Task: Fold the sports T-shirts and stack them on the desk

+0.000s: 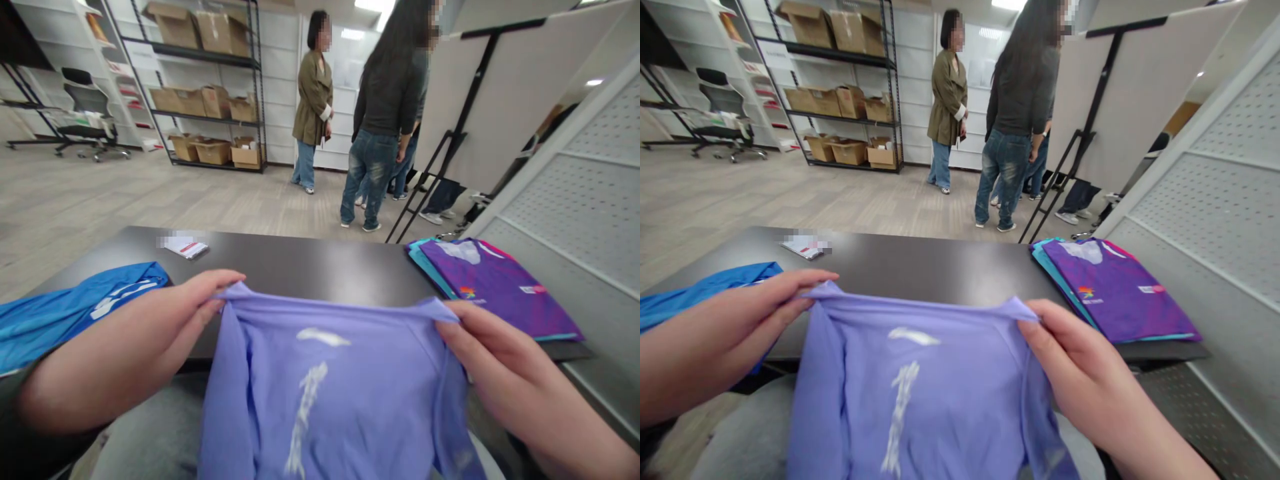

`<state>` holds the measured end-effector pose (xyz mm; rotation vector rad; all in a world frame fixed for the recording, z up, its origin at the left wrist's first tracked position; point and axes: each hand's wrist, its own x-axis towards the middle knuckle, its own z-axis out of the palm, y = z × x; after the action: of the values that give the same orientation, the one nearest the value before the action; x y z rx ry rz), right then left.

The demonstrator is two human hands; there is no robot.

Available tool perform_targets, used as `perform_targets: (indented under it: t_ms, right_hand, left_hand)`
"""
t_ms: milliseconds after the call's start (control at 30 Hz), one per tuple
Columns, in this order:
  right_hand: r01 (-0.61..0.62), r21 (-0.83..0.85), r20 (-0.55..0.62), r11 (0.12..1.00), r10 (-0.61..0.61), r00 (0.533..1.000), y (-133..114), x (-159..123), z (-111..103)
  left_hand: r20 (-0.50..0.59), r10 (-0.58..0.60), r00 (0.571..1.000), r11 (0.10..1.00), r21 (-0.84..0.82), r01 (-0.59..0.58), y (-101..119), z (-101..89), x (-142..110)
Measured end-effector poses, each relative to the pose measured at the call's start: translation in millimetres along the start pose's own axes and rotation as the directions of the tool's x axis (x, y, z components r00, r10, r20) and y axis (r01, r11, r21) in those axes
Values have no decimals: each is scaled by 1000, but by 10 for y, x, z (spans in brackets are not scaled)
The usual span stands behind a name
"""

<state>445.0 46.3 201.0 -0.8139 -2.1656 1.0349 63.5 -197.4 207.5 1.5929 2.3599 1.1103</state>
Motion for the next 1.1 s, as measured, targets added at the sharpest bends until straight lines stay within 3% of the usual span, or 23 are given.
perform_targets:
  t_ms: [100,200,267,300,367,433,533,600,700,800,867,933,1000,1033,1100]
  right_hand:
    - [-16,130,-102,991,29,994,46,521,191]
    - [-101,326,-53,940,124,991,165,923,350]
    - [-160,368,0,916,171,985,249,1083,383]
    - [-164,353,16,921,169,985,284,1134,376]
    - [-87,241,-1,967,89,996,338,1190,321]
    - [53,11,-55,999,-52,997,378,1192,243]
    - [144,-362,-119,921,-199,973,465,1112,160]
    - [148,-505,-134,851,-247,960,573,1017,154]
    - [145,-631,-129,762,-287,949,786,833,200]
    - [138,-712,-118,689,-311,943,914,655,222]
    - [145,-741,-116,655,-338,934,886,615,183]
    - [146,-764,-131,628,-374,918,785,706,107]
    - [130,-788,-154,601,-398,904,685,958,41]
    - [118,-800,-157,588,-396,905,662,1138,29]
    - [96,-824,-127,558,-347,929,714,1559,81]
  left_hand:
    - [94,-52,994,982,-177,68,170,96,494]
    - [204,-193,960,825,-496,272,234,336,818]
    - [267,-216,939,732,-592,337,221,463,945]
    - [286,-188,940,740,-588,327,199,500,990]
    - [311,-98,945,860,-452,238,120,528,1057]
    - [333,-63,941,974,-184,130,-4,519,1100]
    - [364,-113,925,993,70,94,-256,518,1111]
    - [372,-135,918,991,30,134,-433,565,1062]
    - [375,-175,910,932,-235,277,-626,702,867]
    - [388,-255,886,764,-481,431,-645,781,607]
    - [333,-311,890,743,-499,447,-562,718,517]
    - [180,-280,943,872,-362,328,-450,572,585]
    - [-14,-139,990,988,-64,138,-385,437,838]
    - [-73,-54,996,993,104,61,-393,411,1022]
    - [-68,39,997,927,375,-11,-513,488,1446]
